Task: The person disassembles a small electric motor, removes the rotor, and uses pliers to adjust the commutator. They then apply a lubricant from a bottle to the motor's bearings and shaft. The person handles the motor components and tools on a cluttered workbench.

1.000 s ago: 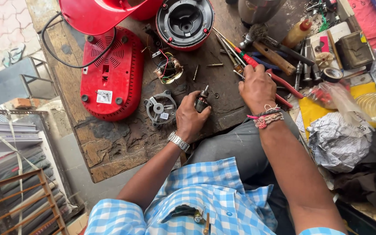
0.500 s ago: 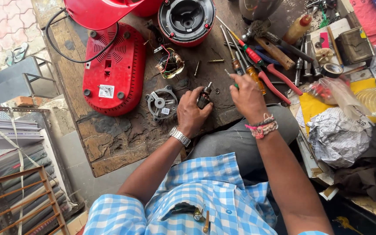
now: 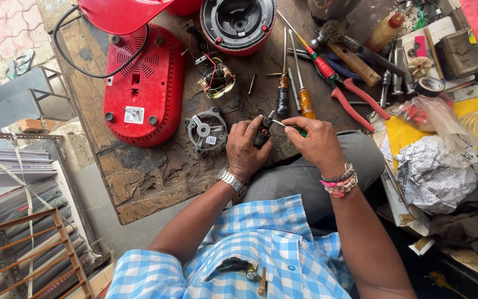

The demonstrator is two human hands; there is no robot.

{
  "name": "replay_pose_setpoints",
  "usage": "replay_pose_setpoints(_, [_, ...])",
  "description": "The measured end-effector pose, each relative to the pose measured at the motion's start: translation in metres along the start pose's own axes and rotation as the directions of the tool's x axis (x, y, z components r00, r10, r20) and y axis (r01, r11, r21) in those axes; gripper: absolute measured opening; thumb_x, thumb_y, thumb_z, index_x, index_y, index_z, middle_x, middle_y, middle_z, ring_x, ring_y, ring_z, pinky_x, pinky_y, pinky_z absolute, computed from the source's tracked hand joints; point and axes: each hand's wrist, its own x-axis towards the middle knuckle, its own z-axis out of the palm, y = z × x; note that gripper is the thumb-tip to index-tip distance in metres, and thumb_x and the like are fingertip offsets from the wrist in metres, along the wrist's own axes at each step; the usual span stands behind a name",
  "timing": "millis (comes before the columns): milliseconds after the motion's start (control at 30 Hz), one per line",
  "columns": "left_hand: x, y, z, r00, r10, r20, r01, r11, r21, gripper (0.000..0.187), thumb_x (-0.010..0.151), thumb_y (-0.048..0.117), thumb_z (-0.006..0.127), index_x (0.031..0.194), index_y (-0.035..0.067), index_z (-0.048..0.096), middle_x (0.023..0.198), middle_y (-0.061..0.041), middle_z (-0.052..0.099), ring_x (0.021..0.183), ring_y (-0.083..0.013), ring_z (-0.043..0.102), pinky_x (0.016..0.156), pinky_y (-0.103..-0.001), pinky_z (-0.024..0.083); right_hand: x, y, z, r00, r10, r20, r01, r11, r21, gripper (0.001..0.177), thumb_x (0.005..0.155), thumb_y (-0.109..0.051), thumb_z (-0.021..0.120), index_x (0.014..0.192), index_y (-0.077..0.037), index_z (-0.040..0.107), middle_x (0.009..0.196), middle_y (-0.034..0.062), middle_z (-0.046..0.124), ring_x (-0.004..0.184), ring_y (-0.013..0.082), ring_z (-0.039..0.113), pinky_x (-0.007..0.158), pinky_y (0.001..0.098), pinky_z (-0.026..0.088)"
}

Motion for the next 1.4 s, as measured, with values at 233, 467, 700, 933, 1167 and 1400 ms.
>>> replay_pose_setpoints(233, [-0.001, 0.000, 0.000, 1.000, 0.007, -0.004, -0.007, 1.000, -0.001, 0.061, 0.077, 0.021, 0.085, 0.133, 0.009, 0.062, 0.106, -0.010, 0.065, 0.095, -0.0257, 0.062, 0.081, -0.041, 0.054, 0.003, 0.006, 0.002, 0.998, 0.062, 0.033, -0.063, 0.998, 0.020, 0.025, 0.094, -0.019, 0.069, 0.115, -0.010, 0.078, 0.074, 0.0051, 0.077, 0.064, 0.0081, 0.072, 0.055, 0.0240, 0.056])
replay_pose_setpoints(467, [-0.003, -0.003, 0.004, 1.000, 0.001, -0.011, -0.001, 1.000, -0.015, 0.062, 0.078, 0.021, 0.084, 0.135, 0.007, 0.062, 0.108, -0.011, 0.067, 0.095, -0.0249, 0.062, 0.079, -0.039, 0.054, 0.007, 0.003, -0.001, 0.997, 0.017, 0.073, -0.019, 0.999, 0.030, 0.023, 0.095, -0.018, 0.067, 0.111, -0.006, 0.077, 0.073, 0.0091, 0.076, 0.063, 0.0137, 0.072, 0.054, 0.0272, 0.056])
replay_pose_setpoints(700, [0.001, -0.004, 0.005, 0.998, -0.061, -0.035, 0.060, 0.998, -0.025, 0.060, 0.078, 0.021, 0.085, 0.132, 0.006, 0.064, 0.105, -0.011, 0.066, 0.094, -0.0274, 0.062, 0.082, -0.041, 0.054, 0.002, 0.004, 0.039, 0.930, -0.349, -0.116, 0.280, 0.876, -0.393, 0.019, 0.097, -0.015, 0.067, 0.110, -0.002, 0.074, 0.084, 0.0178, 0.073, 0.075, 0.0333, 0.072, 0.069, 0.0433, 0.058])
replay_pose_setpoints(933, [0.000, -0.002, 0.002, 0.998, -0.042, -0.047, 0.037, 0.995, -0.091, 0.060, 0.077, 0.019, 0.084, 0.132, 0.007, 0.063, 0.108, -0.012, 0.066, 0.099, -0.0283, 0.063, 0.085, -0.042, 0.055, -0.007, 0.003, 0.033, 0.933, -0.302, -0.195, 0.251, 0.935, -0.249, 0.020, 0.096, -0.014, 0.068, 0.113, -0.005, 0.073, 0.091, 0.0162, 0.075, 0.078, 0.0313, 0.074, 0.070, 0.0411, 0.059])
replay_pose_setpoints(1167, [-0.003, -0.008, 0.001, 1.000, -0.024, -0.018, 0.022, 0.995, -0.098, 0.060, 0.077, 0.018, 0.084, 0.132, 0.007, 0.063, 0.108, -0.011, 0.066, 0.098, -0.0271, 0.063, 0.083, -0.041, 0.055, 0.019, 0.020, -0.011, 0.919, -0.217, -0.329, 0.088, 0.927, -0.365, 0.024, 0.096, -0.015, 0.071, 0.119, -0.008, 0.070, 0.103, 0.0185, 0.074, 0.090, 0.0382, 0.070, 0.075, 0.0480, 0.055])
replay_pose_setpoints(1400, [0.000, -0.004, -0.001, 0.999, -0.023, -0.038, 0.019, 0.995, -0.103, 0.059, 0.076, 0.019, 0.085, 0.131, 0.009, 0.064, 0.107, -0.011, 0.067, 0.095, -0.0265, 0.063, 0.082, -0.041, 0.055, 0.041, 0.065, -0.024, 0.961, -0.235, -0.145, 0.117, 0.822, -0.558, 0.028, 0.087, -0.017, 0.073, 0.113, -0.011, 0.068, 0.106, 0.0176, 0.065, 0.099, 0.0408, 0.065, 0.086, 0.0493, 0.053])
